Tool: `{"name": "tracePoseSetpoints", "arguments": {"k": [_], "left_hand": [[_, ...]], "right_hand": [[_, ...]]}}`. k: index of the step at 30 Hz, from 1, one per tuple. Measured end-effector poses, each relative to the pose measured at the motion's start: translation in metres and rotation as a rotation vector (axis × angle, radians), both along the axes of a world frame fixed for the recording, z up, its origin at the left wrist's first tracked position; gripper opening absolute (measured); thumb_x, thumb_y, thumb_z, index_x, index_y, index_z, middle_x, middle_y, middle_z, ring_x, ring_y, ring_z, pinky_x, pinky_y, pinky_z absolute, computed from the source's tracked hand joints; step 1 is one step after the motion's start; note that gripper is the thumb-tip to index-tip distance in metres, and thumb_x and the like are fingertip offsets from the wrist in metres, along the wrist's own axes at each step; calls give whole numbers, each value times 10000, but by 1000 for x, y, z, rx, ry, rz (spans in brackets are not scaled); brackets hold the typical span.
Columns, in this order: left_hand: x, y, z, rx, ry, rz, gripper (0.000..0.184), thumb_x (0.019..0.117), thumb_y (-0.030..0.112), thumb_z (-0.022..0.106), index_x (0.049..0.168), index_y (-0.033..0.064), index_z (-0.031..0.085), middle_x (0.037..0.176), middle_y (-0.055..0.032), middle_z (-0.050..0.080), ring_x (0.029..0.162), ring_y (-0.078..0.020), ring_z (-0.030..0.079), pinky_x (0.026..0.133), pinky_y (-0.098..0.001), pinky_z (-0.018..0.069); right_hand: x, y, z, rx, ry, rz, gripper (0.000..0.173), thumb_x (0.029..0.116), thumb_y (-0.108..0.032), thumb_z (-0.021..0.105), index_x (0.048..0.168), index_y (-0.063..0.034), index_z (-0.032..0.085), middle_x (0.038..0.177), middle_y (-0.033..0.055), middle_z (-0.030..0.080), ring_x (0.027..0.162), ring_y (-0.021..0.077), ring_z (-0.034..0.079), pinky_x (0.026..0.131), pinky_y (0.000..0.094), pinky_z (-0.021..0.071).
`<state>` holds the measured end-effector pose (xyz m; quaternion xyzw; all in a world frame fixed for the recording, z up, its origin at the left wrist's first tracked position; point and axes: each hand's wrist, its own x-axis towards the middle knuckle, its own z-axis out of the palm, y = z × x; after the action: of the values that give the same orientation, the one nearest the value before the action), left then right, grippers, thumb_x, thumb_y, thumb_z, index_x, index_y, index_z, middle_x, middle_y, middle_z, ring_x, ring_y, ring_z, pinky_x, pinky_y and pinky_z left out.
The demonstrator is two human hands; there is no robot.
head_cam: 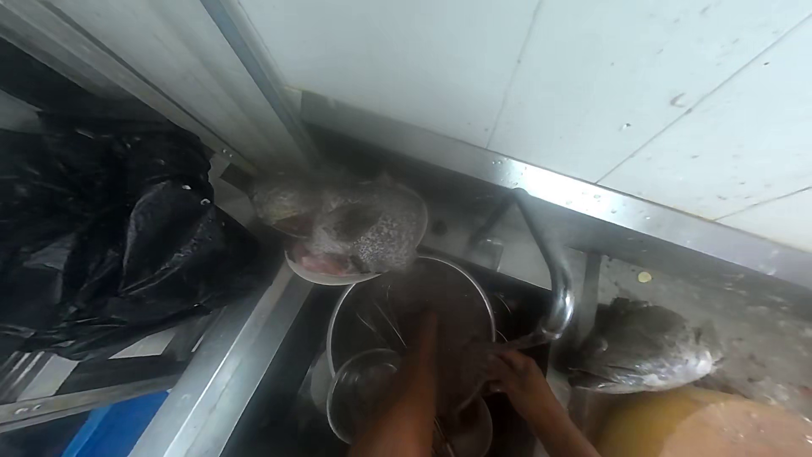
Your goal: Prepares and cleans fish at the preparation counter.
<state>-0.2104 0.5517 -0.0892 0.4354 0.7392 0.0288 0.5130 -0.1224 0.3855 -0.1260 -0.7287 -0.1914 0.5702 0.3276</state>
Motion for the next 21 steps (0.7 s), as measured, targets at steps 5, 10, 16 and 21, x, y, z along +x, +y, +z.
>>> {"name": "tracePoseSetpoints", "arguments": {"k": [5,10,16,21], "left_hand": [[-21,-4,-95,63,-17,-228,471,999,332,662,1227,-79,658,1194,-282,666,1113,-371,647,963,-474,523],[-51,-6,-110,-294,-448,41,627,908,453,719,1398,92,567,1308,-158,644,1201,-276,630,986,-510,546],[-52,-21,-60,-354,-786,156,523,956,481,662,1315,101,645,1197,-135,709,1108,-256,687,944,-476,578],[-46,-34,-58,-264,-925,239,462,1042,454,516,1300,93,645,1161,-114,712,1070,-206,684,922,-414,577]], "right_hand": [[10,0,2,31,-130,66,258,1064,-229,552,1216,-63,679,1055,72,753,906,176,753,805,372,648],[26,9,-1,107,-332,59,343,1046,-268,578,1322,-78,650,1180,63,725,1030,128,712,929,337,600],[18,22,11,208,46,-124,438,1072,-294,496,1458,-89,532,1202,77,692,1011,145,683,845,336,592],[17,17,35,132,149,-57,469,1064,-325,519,1488,-121,516,1228,79,701,1032,172,703,851,361,612]]}}
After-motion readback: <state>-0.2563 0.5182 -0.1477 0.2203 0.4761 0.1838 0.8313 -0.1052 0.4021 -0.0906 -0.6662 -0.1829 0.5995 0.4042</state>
